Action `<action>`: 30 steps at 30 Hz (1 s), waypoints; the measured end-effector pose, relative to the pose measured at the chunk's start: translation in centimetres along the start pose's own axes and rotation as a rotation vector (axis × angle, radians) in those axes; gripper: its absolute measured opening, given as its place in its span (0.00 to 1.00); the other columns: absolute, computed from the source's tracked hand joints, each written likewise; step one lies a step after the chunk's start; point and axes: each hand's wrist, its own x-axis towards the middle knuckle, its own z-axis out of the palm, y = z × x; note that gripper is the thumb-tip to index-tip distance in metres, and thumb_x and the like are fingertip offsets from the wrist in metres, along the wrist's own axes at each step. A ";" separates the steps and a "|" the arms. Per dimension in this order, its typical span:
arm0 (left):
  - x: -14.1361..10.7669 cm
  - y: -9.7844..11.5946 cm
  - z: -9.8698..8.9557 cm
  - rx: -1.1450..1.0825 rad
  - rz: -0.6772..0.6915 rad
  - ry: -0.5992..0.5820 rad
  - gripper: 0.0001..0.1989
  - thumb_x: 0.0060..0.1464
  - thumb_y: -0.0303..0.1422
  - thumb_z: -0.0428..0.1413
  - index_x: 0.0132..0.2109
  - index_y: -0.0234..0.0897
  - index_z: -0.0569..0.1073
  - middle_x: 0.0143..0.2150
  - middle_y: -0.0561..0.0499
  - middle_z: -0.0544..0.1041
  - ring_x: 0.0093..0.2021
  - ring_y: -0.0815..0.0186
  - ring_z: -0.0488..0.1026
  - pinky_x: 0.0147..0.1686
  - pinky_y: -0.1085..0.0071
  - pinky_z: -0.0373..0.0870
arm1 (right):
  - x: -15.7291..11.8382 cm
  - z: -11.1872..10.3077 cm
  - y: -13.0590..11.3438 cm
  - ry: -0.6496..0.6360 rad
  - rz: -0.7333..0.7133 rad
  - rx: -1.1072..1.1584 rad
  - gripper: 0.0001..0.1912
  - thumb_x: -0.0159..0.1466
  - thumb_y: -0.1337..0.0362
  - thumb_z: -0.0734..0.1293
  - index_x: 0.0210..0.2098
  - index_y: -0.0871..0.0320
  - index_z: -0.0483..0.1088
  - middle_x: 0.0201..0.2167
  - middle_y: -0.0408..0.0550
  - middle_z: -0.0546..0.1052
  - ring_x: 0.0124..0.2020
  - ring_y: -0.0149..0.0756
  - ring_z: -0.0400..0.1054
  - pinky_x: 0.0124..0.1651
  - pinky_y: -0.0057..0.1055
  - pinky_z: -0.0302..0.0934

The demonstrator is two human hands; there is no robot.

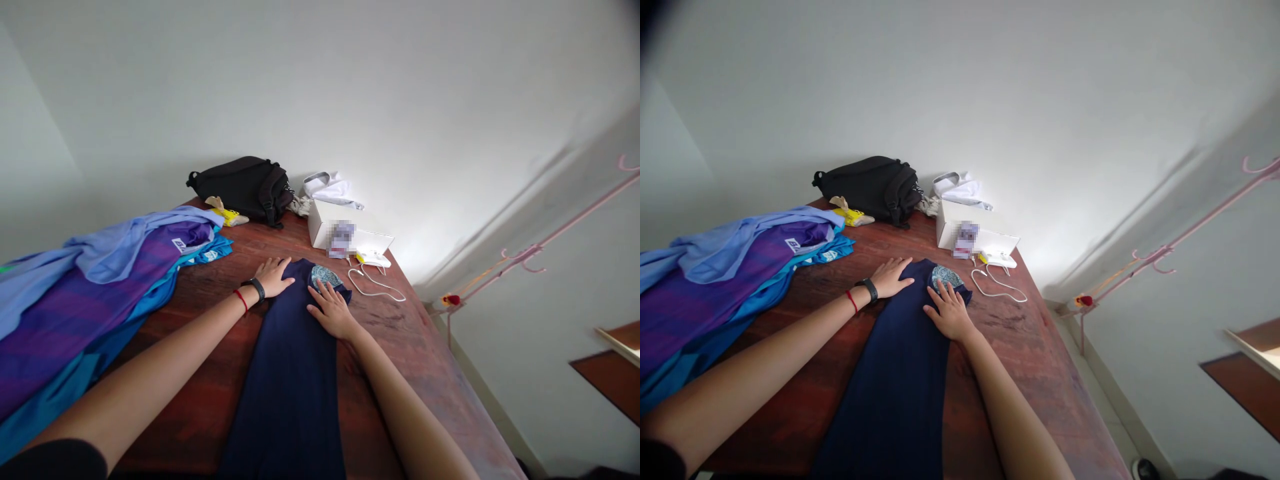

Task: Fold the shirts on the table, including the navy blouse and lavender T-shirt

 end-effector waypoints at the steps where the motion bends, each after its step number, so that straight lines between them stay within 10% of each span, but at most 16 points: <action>1: 0.0 -0.1 -0.1 -0.020 0.027 0.001 0.32 0.59 0.42 0.57 0.68 0.40 0.63 0.69 0.37 0.63 0.69 0.41 0.56 0.65 0.40 0.53 | 0.0 0.0 0.0 0.001 0.003 0.005 0.33 0.72 0.44 0.53 0.73 0.46 0.49 0.76 0.44 0.40 0.75 0.52 0.32 0.71 0.56 0.38; 6: 0.5 -0.3 -0.7 -0.130 0.132 0.063 0.20 0.55 0.30 0.58 0.56 0.40 0.74 0.58 0.46 0.74 0.60 0.59 0.69 0.65 0.63 0.61 | -0.1 0.2 0.1 0.027 0.001 0.032 0.33 0.72 0.44 0.54 0.72 0.46 0.50 0.75 0.44 0.42 0.75 0.51 0.33 0.72 0.55 0.38; 19: 1.0 -0.6 -1.6 -0.261 0.102 -0.037 0.27 0.46 0.32 0.65 0.56 0.41 0.74 0.54 0.48 0.79 0.53 0.57 0.76 0.56 0.64 0.71 | -0.1 0.2 0.0 0.033 -0.006 0.009 0.32 0.72 0.45 0.54 0.72 0.46 0.51 0.75 0.45 0.42 0.75 0.52 0.34 0.71 0.55 0.40; 30: 0.9 -0.9 -1.2 -0.184 0.171 0.097 0.26 0.51 0.23 0.59 0.58 0.42 0.74 0.54 0.45 0.70 0.56 0.58 0.72 0.63 0.60 0.65 | 0.5 0.3 0.3 0.061 -0.011 0.010 0.29 0.73 0.47 0.54 0.71 0.44 0.53 0.75 0.43 0.45 0.75 0.50 0.37 0.71 0.53 0.41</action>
